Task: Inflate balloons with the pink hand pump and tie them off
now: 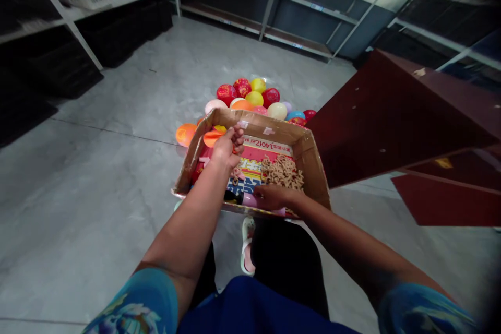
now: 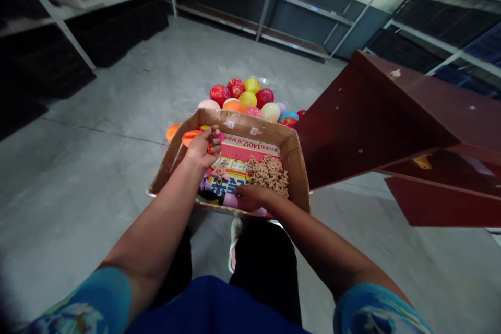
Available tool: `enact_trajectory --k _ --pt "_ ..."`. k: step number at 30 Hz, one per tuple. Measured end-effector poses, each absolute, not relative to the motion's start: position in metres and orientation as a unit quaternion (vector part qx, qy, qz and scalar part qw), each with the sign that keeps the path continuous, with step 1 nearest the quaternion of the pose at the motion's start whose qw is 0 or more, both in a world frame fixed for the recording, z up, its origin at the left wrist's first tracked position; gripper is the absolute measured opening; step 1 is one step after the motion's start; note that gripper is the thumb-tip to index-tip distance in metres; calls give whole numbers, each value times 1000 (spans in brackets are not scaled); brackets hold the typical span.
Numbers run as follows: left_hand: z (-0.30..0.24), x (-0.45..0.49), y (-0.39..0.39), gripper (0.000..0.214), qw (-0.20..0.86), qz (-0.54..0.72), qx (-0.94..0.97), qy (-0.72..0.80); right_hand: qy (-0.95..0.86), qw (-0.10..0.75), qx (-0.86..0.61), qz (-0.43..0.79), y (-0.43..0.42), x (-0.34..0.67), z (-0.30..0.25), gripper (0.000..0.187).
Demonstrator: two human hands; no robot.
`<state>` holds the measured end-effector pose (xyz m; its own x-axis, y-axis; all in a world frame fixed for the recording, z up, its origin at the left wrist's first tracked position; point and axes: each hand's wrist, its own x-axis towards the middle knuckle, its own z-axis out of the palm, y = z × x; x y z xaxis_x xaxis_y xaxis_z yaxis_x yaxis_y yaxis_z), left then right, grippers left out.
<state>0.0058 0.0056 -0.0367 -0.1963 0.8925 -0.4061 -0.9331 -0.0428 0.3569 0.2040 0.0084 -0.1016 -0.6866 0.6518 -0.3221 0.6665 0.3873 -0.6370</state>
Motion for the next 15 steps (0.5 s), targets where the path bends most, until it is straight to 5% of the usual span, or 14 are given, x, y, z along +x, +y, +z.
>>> enact_trajectory --k 3,6,11,15 --pt "-33 -3 5 11 648 717 -15 257 885 167 292 -322 9 208 -113 22" --pt "-31 -14 5 5 634 729 -7 257 893 192 266 -308 17 215 -103 26" --pt "-30 -34 1 2 593 761 3 262 836 76 335 -428 30 254 -57 44" --pt "-27 -42 -2 3 583 770 -10 260 809 -15 348 -474 19 271 -32 41"
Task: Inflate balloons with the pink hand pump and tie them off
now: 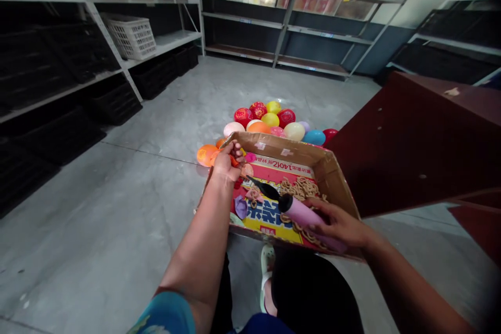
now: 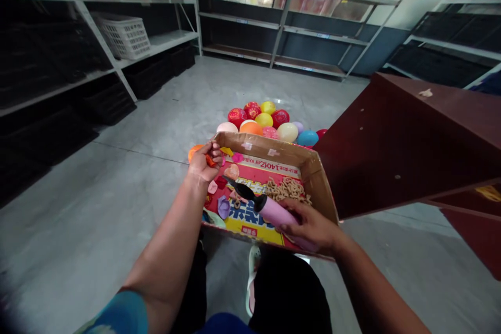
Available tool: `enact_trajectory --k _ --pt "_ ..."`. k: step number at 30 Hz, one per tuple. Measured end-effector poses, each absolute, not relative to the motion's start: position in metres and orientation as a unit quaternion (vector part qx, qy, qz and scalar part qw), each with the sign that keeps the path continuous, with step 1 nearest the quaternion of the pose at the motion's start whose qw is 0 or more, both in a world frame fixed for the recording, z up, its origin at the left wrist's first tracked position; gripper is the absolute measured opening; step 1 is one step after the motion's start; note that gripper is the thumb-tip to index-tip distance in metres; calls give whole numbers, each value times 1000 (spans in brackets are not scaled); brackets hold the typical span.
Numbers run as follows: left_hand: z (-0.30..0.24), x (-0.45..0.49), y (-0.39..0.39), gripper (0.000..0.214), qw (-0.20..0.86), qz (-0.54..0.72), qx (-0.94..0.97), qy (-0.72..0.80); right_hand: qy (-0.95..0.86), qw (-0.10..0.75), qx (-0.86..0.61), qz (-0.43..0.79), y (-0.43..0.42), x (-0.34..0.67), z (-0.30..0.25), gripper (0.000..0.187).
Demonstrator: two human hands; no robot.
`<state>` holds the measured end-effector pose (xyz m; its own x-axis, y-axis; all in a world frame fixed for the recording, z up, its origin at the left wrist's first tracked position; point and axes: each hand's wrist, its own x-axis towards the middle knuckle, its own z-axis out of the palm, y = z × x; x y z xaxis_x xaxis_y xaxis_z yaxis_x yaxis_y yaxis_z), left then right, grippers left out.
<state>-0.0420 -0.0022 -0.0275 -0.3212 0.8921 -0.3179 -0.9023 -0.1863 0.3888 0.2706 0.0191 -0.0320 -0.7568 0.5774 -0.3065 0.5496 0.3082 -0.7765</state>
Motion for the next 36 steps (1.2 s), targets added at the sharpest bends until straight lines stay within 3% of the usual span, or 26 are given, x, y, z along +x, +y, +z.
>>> enact_trajectory --k 4,18,27,36 --pt "-27 -39 -2 6 586 768 -26 256 -835 55 -327 440 4 254 -27 43" --pt "-23 -32 -2 7 588 763 -44 266 -852 53 -327 406 11 237 -40 39" --pt "-35 -9 7 10 480 794 3 373 -862 88 -339 365 -1 223 -42 35" --pt "-39 -1 5 30 627 729 -11 274 -859 134 -355 343 -6 223 -45 35"
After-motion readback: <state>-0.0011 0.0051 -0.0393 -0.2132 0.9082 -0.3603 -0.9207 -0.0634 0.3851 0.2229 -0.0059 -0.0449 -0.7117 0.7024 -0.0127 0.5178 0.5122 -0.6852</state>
